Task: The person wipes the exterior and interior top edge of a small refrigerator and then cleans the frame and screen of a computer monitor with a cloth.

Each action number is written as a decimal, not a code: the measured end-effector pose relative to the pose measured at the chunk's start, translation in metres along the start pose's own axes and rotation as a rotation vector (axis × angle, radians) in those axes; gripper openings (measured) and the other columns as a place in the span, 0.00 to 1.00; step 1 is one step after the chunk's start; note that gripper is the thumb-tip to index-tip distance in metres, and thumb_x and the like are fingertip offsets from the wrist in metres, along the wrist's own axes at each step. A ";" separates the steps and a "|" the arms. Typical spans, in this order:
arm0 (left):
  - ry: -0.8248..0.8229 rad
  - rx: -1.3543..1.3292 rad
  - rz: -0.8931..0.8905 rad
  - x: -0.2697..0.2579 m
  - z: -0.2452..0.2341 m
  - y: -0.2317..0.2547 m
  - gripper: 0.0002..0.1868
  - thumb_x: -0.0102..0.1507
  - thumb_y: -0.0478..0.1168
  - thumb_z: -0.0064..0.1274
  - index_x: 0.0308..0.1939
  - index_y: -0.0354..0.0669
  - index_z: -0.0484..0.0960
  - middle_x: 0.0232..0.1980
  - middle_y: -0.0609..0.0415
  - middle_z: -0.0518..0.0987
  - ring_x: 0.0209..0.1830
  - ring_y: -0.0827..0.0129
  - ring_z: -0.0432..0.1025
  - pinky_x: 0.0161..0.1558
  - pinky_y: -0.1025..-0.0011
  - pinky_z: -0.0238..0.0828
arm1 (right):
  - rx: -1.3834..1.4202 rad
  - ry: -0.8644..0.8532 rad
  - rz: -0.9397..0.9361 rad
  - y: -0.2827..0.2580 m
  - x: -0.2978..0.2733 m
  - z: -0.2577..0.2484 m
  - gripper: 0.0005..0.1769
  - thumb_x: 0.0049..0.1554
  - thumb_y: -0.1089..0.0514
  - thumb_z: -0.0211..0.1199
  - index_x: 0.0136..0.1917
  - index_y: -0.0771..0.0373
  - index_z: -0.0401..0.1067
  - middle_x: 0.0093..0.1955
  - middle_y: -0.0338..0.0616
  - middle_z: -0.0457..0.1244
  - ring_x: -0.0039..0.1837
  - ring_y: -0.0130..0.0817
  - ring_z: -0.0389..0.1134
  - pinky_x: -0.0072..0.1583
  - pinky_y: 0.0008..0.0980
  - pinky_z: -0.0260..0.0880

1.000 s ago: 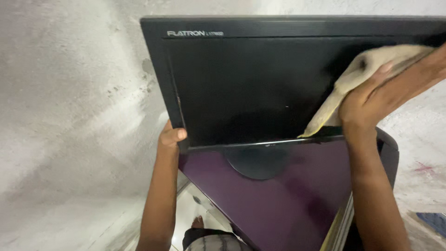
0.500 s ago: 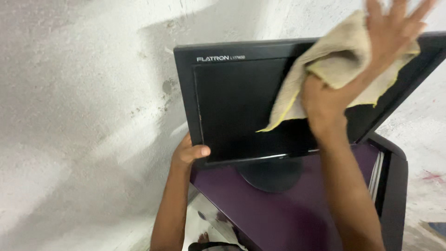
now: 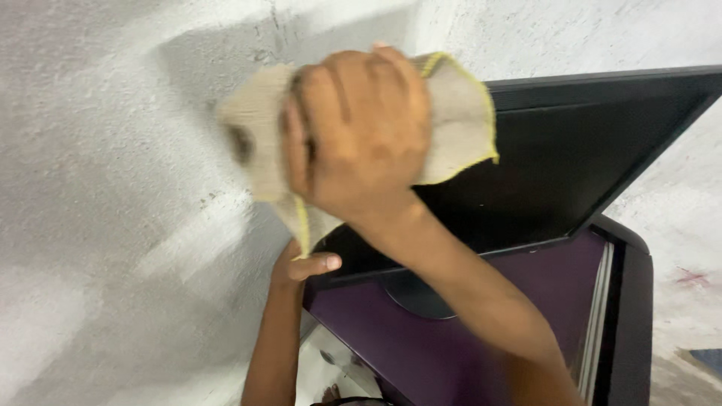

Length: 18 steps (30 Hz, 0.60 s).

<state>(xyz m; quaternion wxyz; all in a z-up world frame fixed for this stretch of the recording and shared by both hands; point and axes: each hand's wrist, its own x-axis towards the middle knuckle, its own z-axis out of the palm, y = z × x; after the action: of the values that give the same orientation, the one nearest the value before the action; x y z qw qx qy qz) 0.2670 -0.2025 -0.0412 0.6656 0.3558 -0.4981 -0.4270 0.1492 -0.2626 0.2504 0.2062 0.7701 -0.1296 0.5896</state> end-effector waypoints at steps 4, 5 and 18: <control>-0.030 0.061 0.180 0.008 0.013 0.037 0.49 0.55 0.44 0.68 0.76 0.28 0.63 0.76 0.41 0.67 0.81 0.51 0.59 0.81 0.54 0.52 | 0.058 0.076 -0.019 -0.009 0.008 0.001 0.15 0.66 0.49 0.57 0.46 0.61 0.73 0.41 0.44 0.64 0.46 0.40 0.66 0.64 0.42 0.67; -0.057 0.064 0.233 0.011 0.019 0.049 0.49 0.57 0.46 0.69 0.77 0.29 0.63 0.77 0.41 0.67 0.82 0.51 0.59 0.83 0.54 0.52 | 0.052 0.082 -0.028 -0.007 0.008 0.000 0.15 0.66 0.49 0.55 0.47 0.61 0.73 0.42 0.43 0.63 0.46 0.39 0.65 0.63 0.40 0.66; 0.303 0.026 0.149 0.007 0.044 0.067 0.44 0.58 0.45 0.71 0.71 0.30 0.67 0.59 0.52 0.76 0.63 0.66 0.70 0.69 0.68 0.66 | 0.021 0.005 -0.117 0.060 -0.008 -0.026 0.17 0.70 0.50 0.49 0.45 0.58 0.73 0.37 0.39 0.59 0.39 0.34 0.58 0.52 0.38 0.59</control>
<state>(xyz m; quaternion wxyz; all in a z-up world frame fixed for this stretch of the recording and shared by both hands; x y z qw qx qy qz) 0.2401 -0.1859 0.0324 0.7583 0.3869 -0.4224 -0.3112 0.0980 -0.3040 0.2579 0.2326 0.7771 -0.0776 0.5797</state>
